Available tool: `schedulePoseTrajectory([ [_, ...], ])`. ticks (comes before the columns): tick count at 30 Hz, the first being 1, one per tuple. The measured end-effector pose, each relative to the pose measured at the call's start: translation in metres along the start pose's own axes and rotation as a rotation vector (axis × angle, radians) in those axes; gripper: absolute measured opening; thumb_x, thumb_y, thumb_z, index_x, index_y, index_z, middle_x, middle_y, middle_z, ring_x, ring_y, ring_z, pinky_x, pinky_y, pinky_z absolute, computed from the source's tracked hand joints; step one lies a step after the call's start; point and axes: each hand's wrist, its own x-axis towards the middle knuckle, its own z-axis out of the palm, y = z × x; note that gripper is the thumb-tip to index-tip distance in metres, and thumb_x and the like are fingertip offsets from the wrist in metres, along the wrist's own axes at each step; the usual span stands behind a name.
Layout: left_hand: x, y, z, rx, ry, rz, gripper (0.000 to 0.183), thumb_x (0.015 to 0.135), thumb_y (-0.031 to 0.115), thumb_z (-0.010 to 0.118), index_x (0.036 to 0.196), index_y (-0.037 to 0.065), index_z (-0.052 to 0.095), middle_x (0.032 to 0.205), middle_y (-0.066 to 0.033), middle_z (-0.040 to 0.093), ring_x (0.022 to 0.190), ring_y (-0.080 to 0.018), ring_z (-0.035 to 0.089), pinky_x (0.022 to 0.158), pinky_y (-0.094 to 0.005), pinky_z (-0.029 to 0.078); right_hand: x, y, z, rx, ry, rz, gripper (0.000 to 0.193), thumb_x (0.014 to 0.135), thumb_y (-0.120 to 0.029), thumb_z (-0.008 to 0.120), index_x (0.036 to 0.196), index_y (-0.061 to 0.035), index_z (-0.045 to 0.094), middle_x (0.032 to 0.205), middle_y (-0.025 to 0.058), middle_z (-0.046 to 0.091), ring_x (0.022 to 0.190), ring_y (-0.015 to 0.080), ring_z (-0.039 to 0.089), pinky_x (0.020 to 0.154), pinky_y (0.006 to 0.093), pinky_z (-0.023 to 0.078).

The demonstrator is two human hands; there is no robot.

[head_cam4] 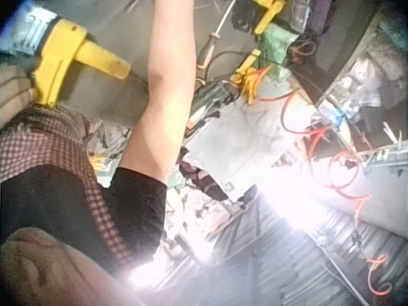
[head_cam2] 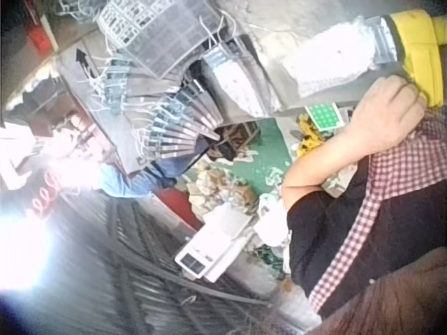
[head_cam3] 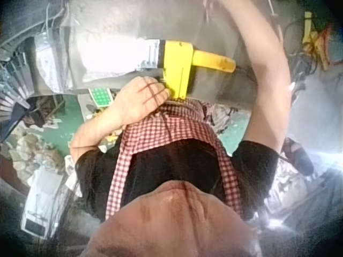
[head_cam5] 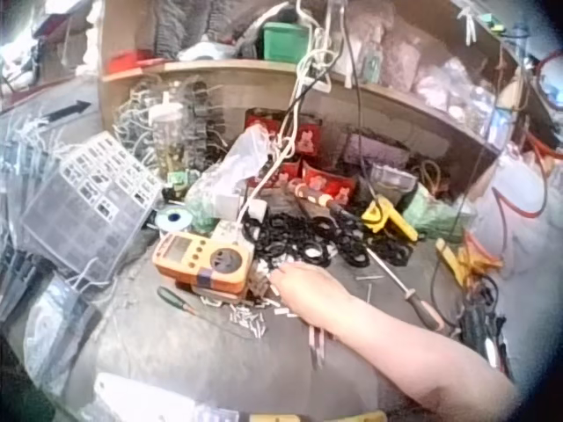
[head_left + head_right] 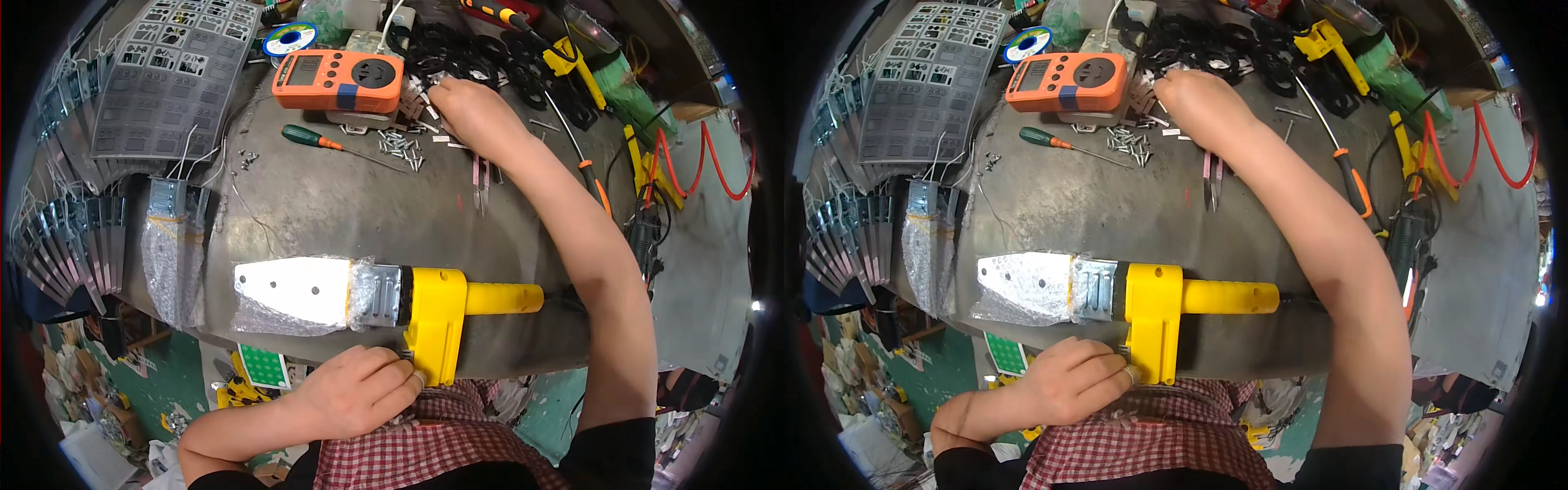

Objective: Assembling a circuit board into a yellow plastic housing using a soldering iron and electric screwdriver.

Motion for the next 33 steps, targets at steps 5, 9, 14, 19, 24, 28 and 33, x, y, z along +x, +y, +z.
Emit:
schedulePoseTrajectory([
  [5, -0.008, 0.001, 0.006, -0.012, 0.057, -0.057, 0.029, 0.069, 0.008, 0.065, 0.097, 0.0, 0.065, 0.092, -0.0102, 0.061, 0.084, -0.0246, 0.062, 0.072, -0.0329, 0.053, -0.007, -0.005, -0.014, 0.271, -0.038, 0.197, 0.013, 0.076, -0.007, 0.059, 0.086, -0.001, 0.062, 0.087, 0.0164, 0.061, 0.081, 0.0345, 0.06, 0.075, 0.0409, 0.049],
  [9, -0.009, 0.005, 0.008, 0.003, 0.099, -0.004, 0.028, 0.069, 0.007, 0.065, 0.096, -0.001, 0.065, 0.093, -0.0122, 0.062, 0.082, -0.0255, 0.062, 0.07, -0.0329, 0.054, -0.02, -0.017, -0.001, 0.124, -0.03, 0.085, 0.013, 0.075, -0.01, 0.06, 0.078, 0.0019, 0.064, 0.083, 0.0202, 0.064, 0.084, 0.0374, 0.063, 0.076, 0.0436, 0.052],
  [14, 0.0, 0.007, 0.007, 0.069, 0.078, 0.064, 0.027, 0.068, 0.007, 0.066, 0.094, 0.0, 0.066, 0.092, -0.0118, 0.063, 0.082, -0.0245, 0.062, 0.065, -0.0304, 0.053, -0.022, -0.019, -0.007, -0.041, 0.041, 0.139, 0.015, 0.073, -0.011, 0.063, 0.081, 0.0015, 0.065, 0.08, 0.0204, 0.065, 0.076, 0.0374, 0.066, 0.068, 0.0444, 0.053],
  [19, -0.009, 0.003, 0.009, 0.095, 0.05, 0.063, 0.027, 0.072, 0.008, 0.064, 0.097, -0.003, 0.065, 0.096, -0.013, 0.063, 0.087, -0.0241, 0.061, 0.065, -0.0305, 0.052, -0.071, -0.081, -0.062, 0.923, -0.039, 0.373, 0.015, 0.078, -0.013, 0.067, 0.083, -0.0001, 0.061, 0.071, 0.0076, 0.062, 0.065, 0.0128, 0.06, 0.06, 0.0272, 0.048],
  [24, -0.009, 0.003, 0.012, 0.074, 0.08, 0.069, 0.029, 0.069, 0.011, 0.064, 0.096, 0.003, 0.068, 0.093, -0.0083, 0.064, 0.083, -0.0222, 0.061, 0.063, -0.03, 0.049, -0.177, -0.157, -0.094, 1.38, -0.345, 0.659, 0.011, 0.081, -0.004, 0.068, 0.088, -0.0038, 0.06, 0.07, -0.0031, 0.058, 0.062, 0.0007, 0.051, 0.055, 0.0188, 0.042],
  [28, -0.015, 0.0, 0.015, 0.046, 0.089, 0.073, 0.028, 0.069, 0.013, 0.064, 0.095, 0.005, 0.068, 0.098, -0.008, 0.064, 0.086, -0.0223, 0.059, 0.068, -0.0324, 0.048, -0.196, -0.182, -0.095, 1.261, -0.349, 0.733, 0.012, 0.081, -0.004, 0.069, 0.089, -0.0047, 0.06, 0.074, 0.0006, 0.065, 0.064, 0.0031, 0.057, 0.057, 0.0201, 0.046],
  [33, -0.021, -0.004, 0.022, 0.103, 0.138, 0.093, 0.029, 0.069, 0.014, 0.066, 0.097, 0.007, 0.068, 0.102, -0.0083, 0.064, 0.09, -0.0244, 0.059, 0.069, -0.035, 0.048, -0.194, -0.192, -0.093, 1.107, -0.349, 0.717, 0.015, 0.079, -0.006, 0.07, 0.091, -0.0046, 0.061, 0.076, 0.0038, 0.066, 0.064, 0.0088, 0.061, 0.059, 0.0234, 0.049],
])
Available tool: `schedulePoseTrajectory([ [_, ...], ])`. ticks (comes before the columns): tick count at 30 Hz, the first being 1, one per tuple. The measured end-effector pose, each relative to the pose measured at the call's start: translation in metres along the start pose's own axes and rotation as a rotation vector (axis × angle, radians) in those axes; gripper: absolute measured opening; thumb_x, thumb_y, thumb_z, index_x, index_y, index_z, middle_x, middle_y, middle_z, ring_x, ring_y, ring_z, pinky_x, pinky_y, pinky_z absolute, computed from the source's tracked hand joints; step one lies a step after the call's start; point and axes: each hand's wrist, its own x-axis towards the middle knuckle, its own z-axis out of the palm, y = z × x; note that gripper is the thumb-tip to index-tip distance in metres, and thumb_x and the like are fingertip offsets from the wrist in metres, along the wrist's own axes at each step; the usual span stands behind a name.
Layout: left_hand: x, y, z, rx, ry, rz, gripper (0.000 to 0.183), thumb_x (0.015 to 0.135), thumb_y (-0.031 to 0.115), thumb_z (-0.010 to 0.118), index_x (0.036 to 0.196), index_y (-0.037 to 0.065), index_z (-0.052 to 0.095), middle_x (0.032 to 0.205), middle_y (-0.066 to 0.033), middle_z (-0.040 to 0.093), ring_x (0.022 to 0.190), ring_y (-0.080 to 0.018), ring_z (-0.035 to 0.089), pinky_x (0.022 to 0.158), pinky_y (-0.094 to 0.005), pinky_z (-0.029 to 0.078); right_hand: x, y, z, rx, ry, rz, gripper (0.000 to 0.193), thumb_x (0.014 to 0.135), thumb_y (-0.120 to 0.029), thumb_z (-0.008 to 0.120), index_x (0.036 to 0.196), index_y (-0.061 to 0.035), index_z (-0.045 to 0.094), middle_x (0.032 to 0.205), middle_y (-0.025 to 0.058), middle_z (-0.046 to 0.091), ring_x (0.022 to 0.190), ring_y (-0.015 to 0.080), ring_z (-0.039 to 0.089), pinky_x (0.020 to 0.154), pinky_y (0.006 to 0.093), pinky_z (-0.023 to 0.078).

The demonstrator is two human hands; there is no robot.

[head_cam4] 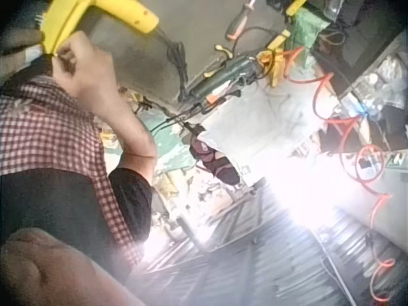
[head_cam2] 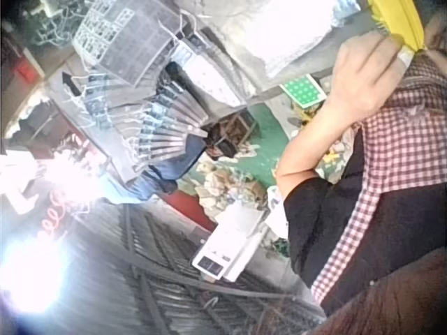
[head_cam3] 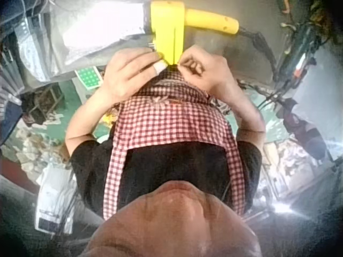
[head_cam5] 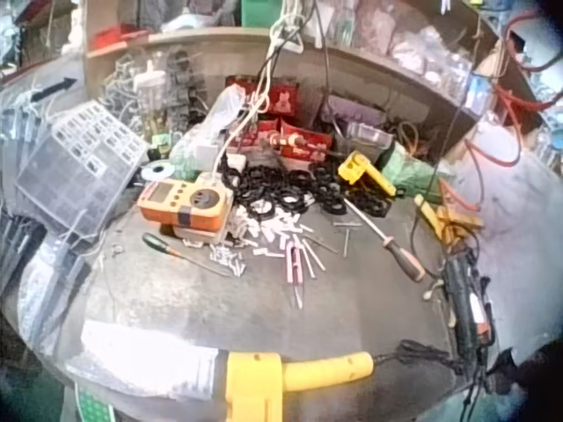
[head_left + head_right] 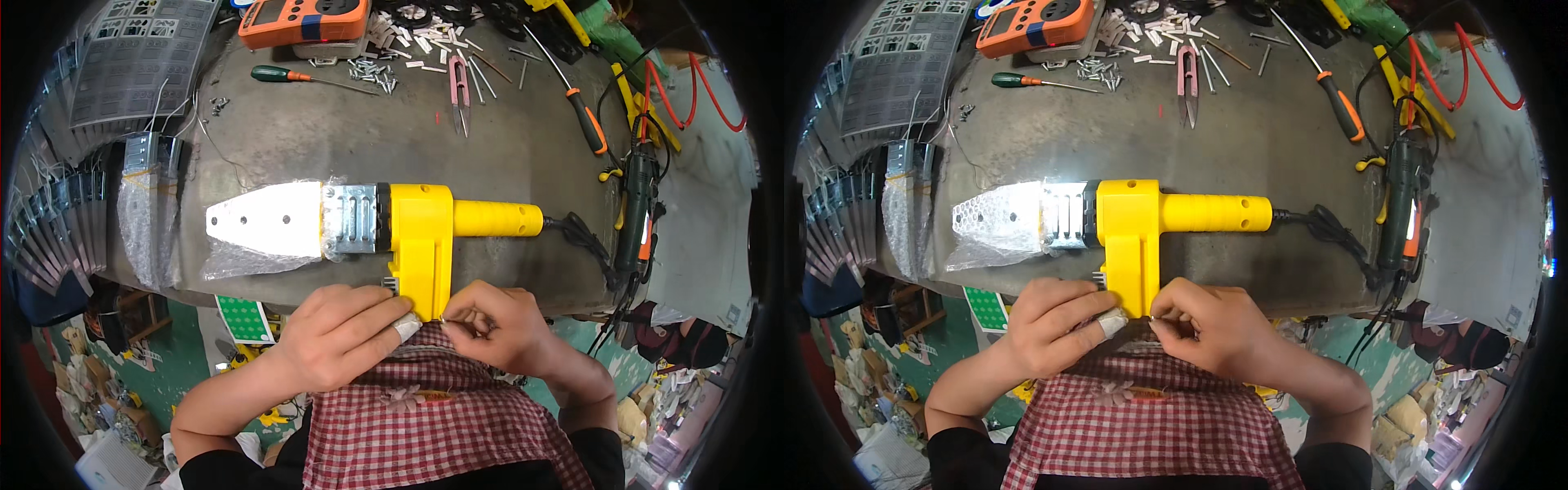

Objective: Assembling a circuit board into a yellow plastic housing using a soldering iron and electric screwdriver.

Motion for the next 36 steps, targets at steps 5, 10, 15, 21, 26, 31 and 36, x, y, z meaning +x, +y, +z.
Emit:
schedulePoseTrajectory([
  [5, 0.0, -0.002, 0.003, 0.018, 0.016, 0.009, 0.031, 0.069, 0.014, 0.071, 0.098, 0.007, 0.066, 0.103, -0.0083, 0.064, 0.095, -0.0273, 0.06, 0.073, -0.038, 0.049, 0.022, -0.003, -0.034, -0.208, 0.111, -0.304, 0.014, 0.083, -0.008, 0.066, 0.097, -0.0046, 0.065, 0.081, 0.0089, 0.066, 0.071, 0.018, 0.065, 0.063, 0.0283, 0.051],
  [10, 0.039, -0.013, -0.003, -0.046, 0.054, -0.121, 0.039, 0.066, 0.012, 0.076, 0.103, 0.004, 0.062, 0.101, -0.0114, 0.063, 0.093, -0.0288, 0.06, 0.079, -0.0403, 0.048, 0.091, -0.01, -0.052, -0.413, 0.184, -0.547, 0.015, 0.082, -0.006, 0.062, 0.097, -0.0039, 0.062, 0.086, 0.0111, 0.064, 0.082, 0.0283, 0.063, 0.074, 0.0356, 0.049],
  [15, 0.067, -0.036, -0.004, 0.073, 0.067, -0.434, 0.079, 0.072, 0.023, 0.079, 0.133, -0.003, 0.037, 0.115, -0.0188, 0.056, 0.103, -0.0383, 0.056, 0.089, -0.0419, 0.047, 0.105, -0.012, -0.048, -0.697, 0.151, -0.73, 0.04, 0.079, -0.006, 0.057, 0.118, -0.0094, 0.052, 0.08, 0.0117, 0.058, 0.078, 0.0293, 0.058, 0.073, 0.0361, 0.044],
  [21, 0.076, -0.046, 0.003, -0.028, -0.126, -0.394, 0.082, 0.073, 0.027, 0.077, 0.136, -0.004, 0.036, 0.12, -0.0193, 0.057, 0.104, -0.0365, 0.058, 0.09, -0.0429, 0.047, 0.094, -0.001, -0.058, -0.622, 0.164, -0.65, 0.045, 0.079, -0.005, 0.058, 0.123, -0.0075, 0.054, 0.085, 0.0127, 0.061, 0.081, 0.0296, 0.06, 0.073, 0.0375, 0.047],
  [26, 0.076, -0.051, 0.004, -0.037, -0.053, -0.163, 0.045, 0.074, 0.016, 0.073, 0.114, 0.0, 0.059, 0.103, -0.0142, 0.065, 0.096, -0.0308, 0.063, 0.087, -0.0396, 0.049, 0.168, -0.015, -0.081, -0.601, 0.26, -0.763, 0.011, 0.078, -0.004, 0.061, 0.089, -0.0026, 0.062, 0.09, 0.0131, 0.062, 0.085, 0.0315, 0.062, 0.075, 0.0398, 0.051],
  [31, 0.089, -0.066, -0.016, 0.03, -0.163, -0.338, 0.032, 0.074, 0.008, 0.07, 0.105, 0.005, 0.063, 0.096, -0.0137, 0.064, 0.09, -0.031, 0.062, 0.08, -0.0389, 0.051, 0.208, -0.011, -0.075, -0.88, 0.302, -0.803, 0.006, 0.077, -0.003, 0.058, 0.083, -0.0021, 0.058, 0.088, 0.0121, 0.06, 0.087, 0.0308, 0.06, 0.075, 0.0407, 0.051],
  [36, 0.128, -0.122, -0.019, 0.171, -0.086, -0.397, 0.019, 0.074, 0.001, 0.064, 0.093, 0.004, 0.06, 0.089, -0.0144, 0.061, 0.086, -0.033, 0.06, 0.076, -0.0425, 0.049, 0.197, -0.011, -0.086, -0.827, 0.306, -0.702, 0.011, 0.074, -0.002, 0.059, 0.084, -0.0009, 0.056, 0.085, 0.0119, 0.059, 0.082, 0.0321, 0.059, 0.071, 0.0412, 0.05],
])
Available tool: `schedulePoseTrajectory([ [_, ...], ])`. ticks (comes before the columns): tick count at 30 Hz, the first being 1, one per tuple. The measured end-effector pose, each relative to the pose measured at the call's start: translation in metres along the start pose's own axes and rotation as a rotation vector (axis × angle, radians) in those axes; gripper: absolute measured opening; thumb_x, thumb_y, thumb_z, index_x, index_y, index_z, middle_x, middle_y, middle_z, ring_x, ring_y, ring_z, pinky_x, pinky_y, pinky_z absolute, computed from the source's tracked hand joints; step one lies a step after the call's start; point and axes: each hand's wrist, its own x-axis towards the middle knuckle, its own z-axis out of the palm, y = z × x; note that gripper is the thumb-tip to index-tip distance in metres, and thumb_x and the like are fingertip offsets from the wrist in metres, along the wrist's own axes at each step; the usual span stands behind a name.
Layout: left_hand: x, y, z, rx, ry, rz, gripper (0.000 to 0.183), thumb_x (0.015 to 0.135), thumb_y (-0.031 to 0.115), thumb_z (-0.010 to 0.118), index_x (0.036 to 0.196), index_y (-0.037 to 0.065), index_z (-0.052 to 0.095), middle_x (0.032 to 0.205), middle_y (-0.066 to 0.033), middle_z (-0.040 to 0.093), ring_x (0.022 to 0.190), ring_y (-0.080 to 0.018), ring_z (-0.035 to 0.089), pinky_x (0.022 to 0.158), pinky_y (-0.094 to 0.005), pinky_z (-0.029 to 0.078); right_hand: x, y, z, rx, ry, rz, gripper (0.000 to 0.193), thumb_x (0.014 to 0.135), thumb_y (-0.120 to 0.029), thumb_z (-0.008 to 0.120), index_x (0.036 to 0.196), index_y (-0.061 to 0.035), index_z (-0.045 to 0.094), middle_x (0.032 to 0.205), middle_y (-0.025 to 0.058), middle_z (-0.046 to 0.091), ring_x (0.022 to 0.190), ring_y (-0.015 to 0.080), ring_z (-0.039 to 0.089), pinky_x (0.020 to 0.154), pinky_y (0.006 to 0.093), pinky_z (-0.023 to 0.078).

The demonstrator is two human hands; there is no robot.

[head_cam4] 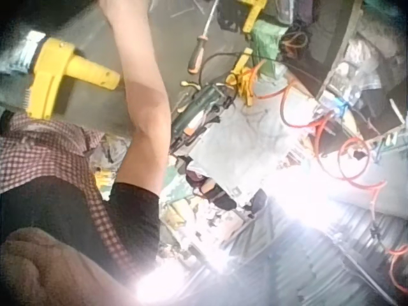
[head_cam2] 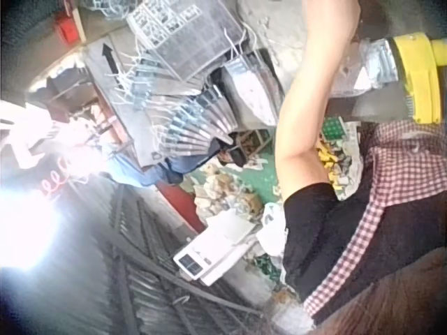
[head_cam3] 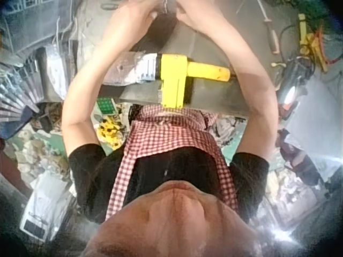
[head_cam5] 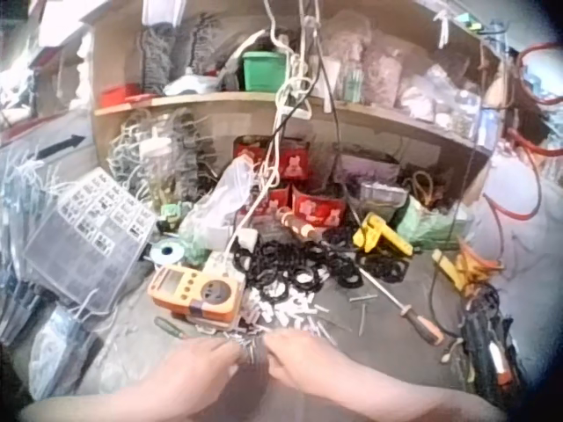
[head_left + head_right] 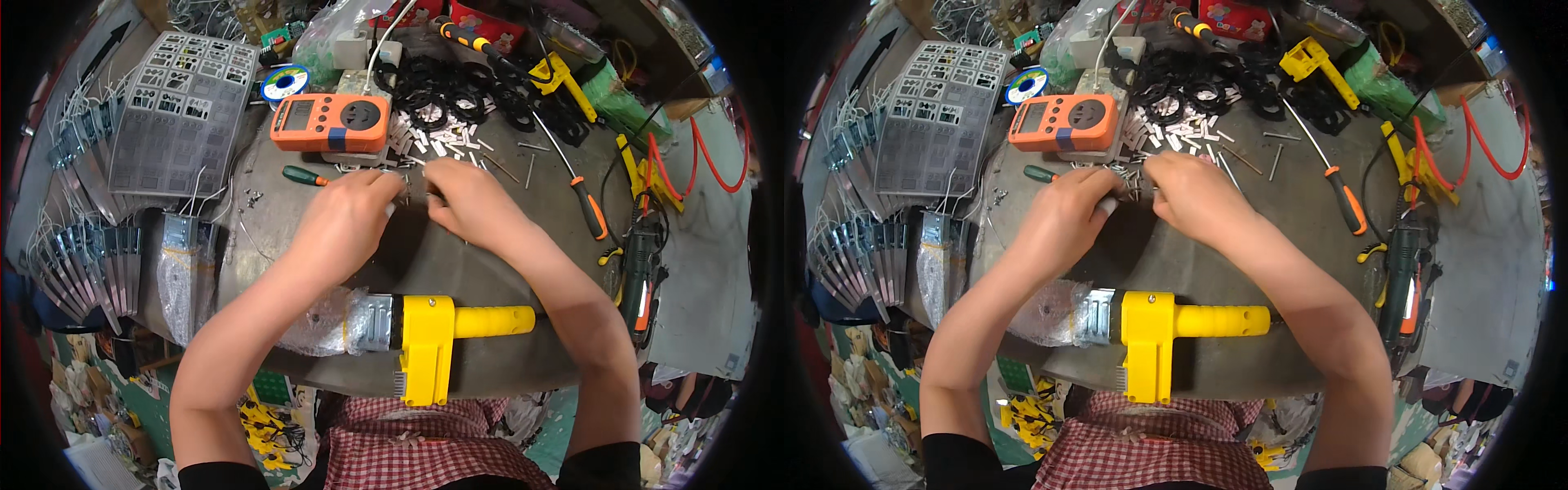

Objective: Assembling a circuit board into a yellow plastic housing using a soldering iron and electric screwdriver.

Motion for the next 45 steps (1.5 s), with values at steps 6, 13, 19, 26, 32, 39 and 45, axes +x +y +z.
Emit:
schedulePoseTrajectory([
  [6, 0.019, -0.009, 0.024, 0.206, -0.061, 0.245, 0.022, 0.068, -0.002, 0.062, 0.088, 0.004, 0.057, 0.086, -0.0123, 0.059, 0.089, -0.0311, 0.057, 0.078, -0.0401, 0.047, -0.06, -0.016, -0.058, 0.46, 0.02, 0.443, 0.011, 0.077, 0.0, 0.064, 0.087, 0.0, 0.059, 0.079, 0.0105, 0.06, 0.071, 0.0255, 0.06, 0.065, 0.0335, 0.048],
  [13, 0.032, 0.005, 0.015, -0.008, -0.248, 0.268, 0.017, 0.071, 0.0, 0.065, 0.087, 0.003, 0.062, 0.088, -0.0115, 0.061, 0.089, -0.0303, 0.059, 0.079, -0.0385, 0.049, -0.157, -0.061, -0.065, 0.387, 0.22, 0.494, 0.02, 0.074, -0.001, 0.072, 0.092, -0.0023, 0.065, 0.089, 0.0106, 0.064, 0.076, 0.0251, 0.062, 0.068, 0.0313, 0.051],
  [19, 0.033, 0.078, 0.028, -0.524, -0.66, 0.169, 0.019, 0.078, 0.009, 0.069, 0.097, 0.004, 0.066, 0.092, -0.0135, 0.067, 0.086, -0.0301, 0.065, 0.078, -0.0377, 0.05, -0.177, -0.082, -0.035, 0.094, 0.328, 0.207, 0.026, 0.065, 0.001, 0.072, 0.09, 0.0002, 0.065, 0.092, 0.0116, 0.06, 0.076, 0.0281, 0.061, 0.065, 0.0344, 0.053],
  [26, 0.041, 0.09, 0.056, -0.479, -0.833, 0.104, 0.02, 0.077, 0.012, 0.069, 0.094, 0.003, 0.064, 0.092, -0.0145, 0.066, 0.087, -0.0323, 0.063, 0.076, -0.0377, 0.05, -0.184, -0.085, -0.027, 0.07, 0.394, 0.244, 0.025, 0.068, 0.0, 0.074, 0.092, 0.0003, 0.066, 0.093, 0.0112, 0.061, 0.077, 0.0257, 0.061, 0.067, 0.0327, 0.052],
  [32, -0.001, 0.1, 0.051, -0.262, -0.434, 0.344, 0.027, 0.07, 0.012, 0.07, 0.094, 0.002, 0.063, 0.102, -0.0124, 0.064, 0.092, -0.0288, 0.062, 0.076, -0.038, 0.051, -0.169, -0.027, -0.058, 0.181, 0.383, 0.516, 0.012, 0.077, 0.0, 0.068, 0.089, -0.0001, 0.065, 0.086, 0.0121, 0.061, 0.078, 0.0253, 0.062, 0.069, 0.0324, 0.051],
  [39, -0.019, 0.109, 0.046, -0.04, -0.166, 0.554, 0.052, 0.069, 0.012, 0.07, 0.117, -0.002, 0.056, 0.105, -0.0165, 0.063, 0.092, -0.0293, 0.063, 0.075, -0.0373, 0.053, -0.057, 0.028, -0.033, 0.132, 0.17, 0.421, 0.015, 0.083, -0.013, 0.065, 0.086, 0.0023, 0.064, 0.087, 0.0135, 0.064, 0.078, 0.0286, 0.065, 0.069, 0.0362, 0.051],
  [45, 0.002, 0.074, 0.033, -0.233, -0.278, -0.022, 0.026, 0.086, 0.013, 0.064, 0.11, 0.003, 0.06, 0.093, -0.0114, 0.066, 0.084, -0.0252, 0.066, 0.074, -0.0376, 0.053, -0.036, 0.028, -0.017, -0.305, -0.132, 0.49, 0.02, 0.073, -0.011, 0.066, 0.086, 0.0043, 0.062, 0.09, 0.0218, 0.064, 0.082, 0.0361, 0.066, 0.073, 0.0426, 0.054],
])
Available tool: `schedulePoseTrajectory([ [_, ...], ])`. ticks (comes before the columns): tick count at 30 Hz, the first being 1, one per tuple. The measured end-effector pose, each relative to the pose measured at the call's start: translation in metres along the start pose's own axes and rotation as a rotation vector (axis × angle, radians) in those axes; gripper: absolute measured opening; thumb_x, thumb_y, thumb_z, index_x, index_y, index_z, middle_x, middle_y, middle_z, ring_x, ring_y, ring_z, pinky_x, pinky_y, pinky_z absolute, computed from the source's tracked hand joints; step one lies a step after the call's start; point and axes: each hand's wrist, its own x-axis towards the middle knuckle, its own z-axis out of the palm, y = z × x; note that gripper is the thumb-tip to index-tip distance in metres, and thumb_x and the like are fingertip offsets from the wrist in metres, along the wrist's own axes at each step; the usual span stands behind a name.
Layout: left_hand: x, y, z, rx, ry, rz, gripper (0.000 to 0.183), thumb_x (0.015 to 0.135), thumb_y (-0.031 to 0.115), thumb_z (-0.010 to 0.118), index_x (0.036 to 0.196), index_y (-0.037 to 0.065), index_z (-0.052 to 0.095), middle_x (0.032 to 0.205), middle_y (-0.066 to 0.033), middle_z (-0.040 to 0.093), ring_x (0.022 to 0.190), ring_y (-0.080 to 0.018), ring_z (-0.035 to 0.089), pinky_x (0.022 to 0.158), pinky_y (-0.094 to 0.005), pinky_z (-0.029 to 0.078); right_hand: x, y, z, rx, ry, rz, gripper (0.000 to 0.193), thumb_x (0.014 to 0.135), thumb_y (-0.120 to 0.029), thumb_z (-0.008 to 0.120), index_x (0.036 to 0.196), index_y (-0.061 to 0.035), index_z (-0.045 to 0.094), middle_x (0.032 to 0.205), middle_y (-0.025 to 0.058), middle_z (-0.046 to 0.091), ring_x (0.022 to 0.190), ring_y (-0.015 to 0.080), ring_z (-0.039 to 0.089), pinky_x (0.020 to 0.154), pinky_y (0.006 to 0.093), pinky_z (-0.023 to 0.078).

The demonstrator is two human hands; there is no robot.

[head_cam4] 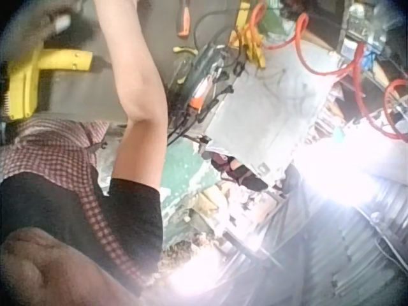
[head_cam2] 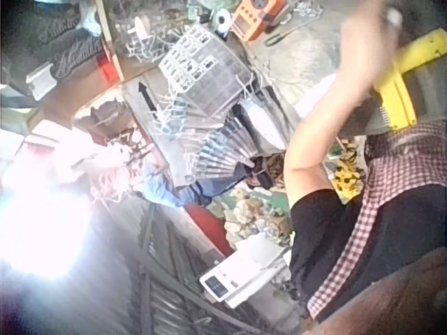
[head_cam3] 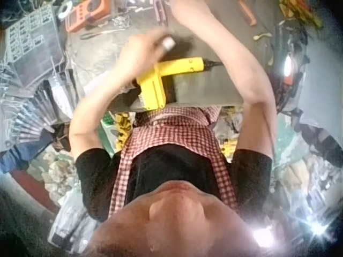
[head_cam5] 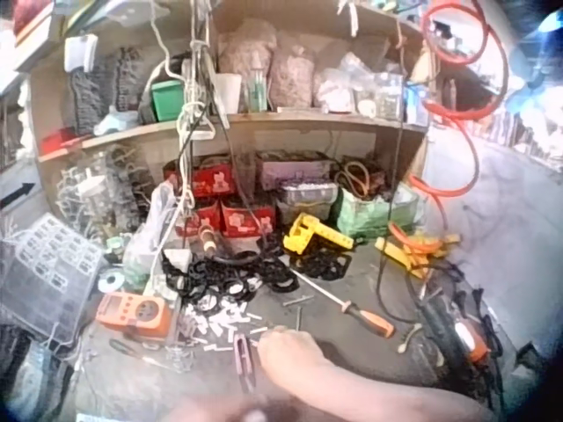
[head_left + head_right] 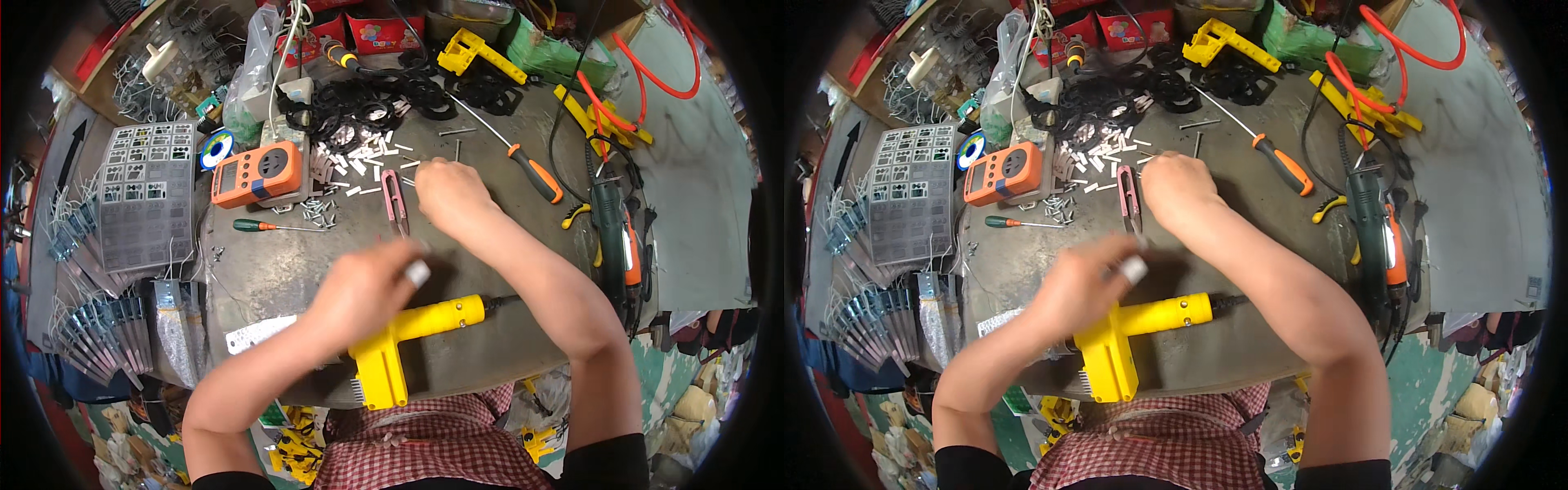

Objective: Assembling a circuit board into a yellow plastic housing using a soldering iron and electric screwdriver.

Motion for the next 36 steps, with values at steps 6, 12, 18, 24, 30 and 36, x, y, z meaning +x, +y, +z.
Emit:
schedulePoseTrajectory([
  [6, 0.047, -0.028, -0.009, -0.819, 0.078, -0.361, 0.025, 0.09, 0.006, 0.058, 0.113, -0.001, 0.055, 0.092, -0.0032, 0.064, 0.075, -0.0088, 0.058, 0.065, -0.0234, 0.047, -0.027, 0.024, -0.013, 0.373, 0.085, 0.062, 0.015, 0.074, -0.008, 0.065, 0.085, 0.0031, 0.062, 0.084, 0.0171, 0.066, 0.079, 0.0328, 0.065, 0.072, 0.041, 0.052],
  [12, 0.039, 0.001, -0.017, -0.778, 0.116, -0.191, 0.017, 0.092, 0.008, 0.056, 0.107, 0.0, 0.058, 0.093, -0.0039, 0.065, 0.079, -0.0097, 0.059, 0.066, -0.0241, 0.048, -0.073, 0.003, -0.051, 0.969, 0.052, 0.076, 0.015, 0.079, -0.006, 0.067, 0.087, 0.002, 0.056, 0.073, 0.0041, 0.054, 0.063, 0.0054, 0.05, 0.057, 0.0249, 0.043],
  [18, 0.009, 0.011, -0.02, -0.855, 0.042, -0.131, 0.016, 0.09, 0.0, 0.053, 0.107, 0.0, 0.05, 0.093, -0.0083, 0.065, 0.087, -0.015, 0.064, 0.076, -0.0271, 0.051, -0.164, -0.026, -0.046, 0.822, 0.162, -0.089, 0.016, 0.078, -0.006, 0.066, 0.091, -0.0036, 0.057, 0.086, 0.0116, 0.06, 0.076, 0.0293, 0.062, 0.067, 0.0368, 0.051],
  [24, -0.015, -0.001, -0.018, -0.498, -0.183, -0.137, 0.027, 0.088, -0.007, 0.055, 0.115, -0.002, 0.051, 0.095, -0.0096, 0.064, 0.088, -0.015, 0.064, 0.08, -0.0284, 0.051, -0.188, -0.039, -0.02, 1.043, 0.086, 0.071, 0.014, 0.081, -0.007, 0.066, 0.091, -0.0024, 0.057, 0.081, 0.0117, 0.062, 0.067, 0.0263, 0.063, 0.06, 0.0337, 0.05],
  [30, -0.018, 0.007, -0.013, -0.095, -0.098, 0.212, 0.029, 0.079, -0.005, 0.063, 0.107, 0.003, 0.062, 0.093, -0.01, 0.064, 0.082, -0.0193, 0.065, 0.074, -0.0303, 0.053, -0.197, -0.044, -0.014, 0.735, 0.112, -0.04, 0.013, 0.079, -0.008, 0.067, 0.089, -0.0033, 0.058, 0.08, 0.0106, 0.058, 0.067, 0.028, 0.061, 0.06, 0.0358, 0.05],
  [36, -0.016, -0.008, 0.003, 0.106, -0.041, 0.431, 0.043, 0.066, -0.003, 0.064, 0.107, 0.007, 0.063, 0.085, -0.0105, 0.058, 0.077, -0.0302, 0.059, 0.067, -0.0376, 0.05, -0.192, -0.07, -0.012, 0.677, 0.259, -0.039, 0.012, 0.078, -0.007, 0.064, 0.09, -0.0055, 0.061, 0.079, 0.0075, 0.052, 0.075, 0.0245, 0.059, 0.063, 0.0349, 0.05],
])
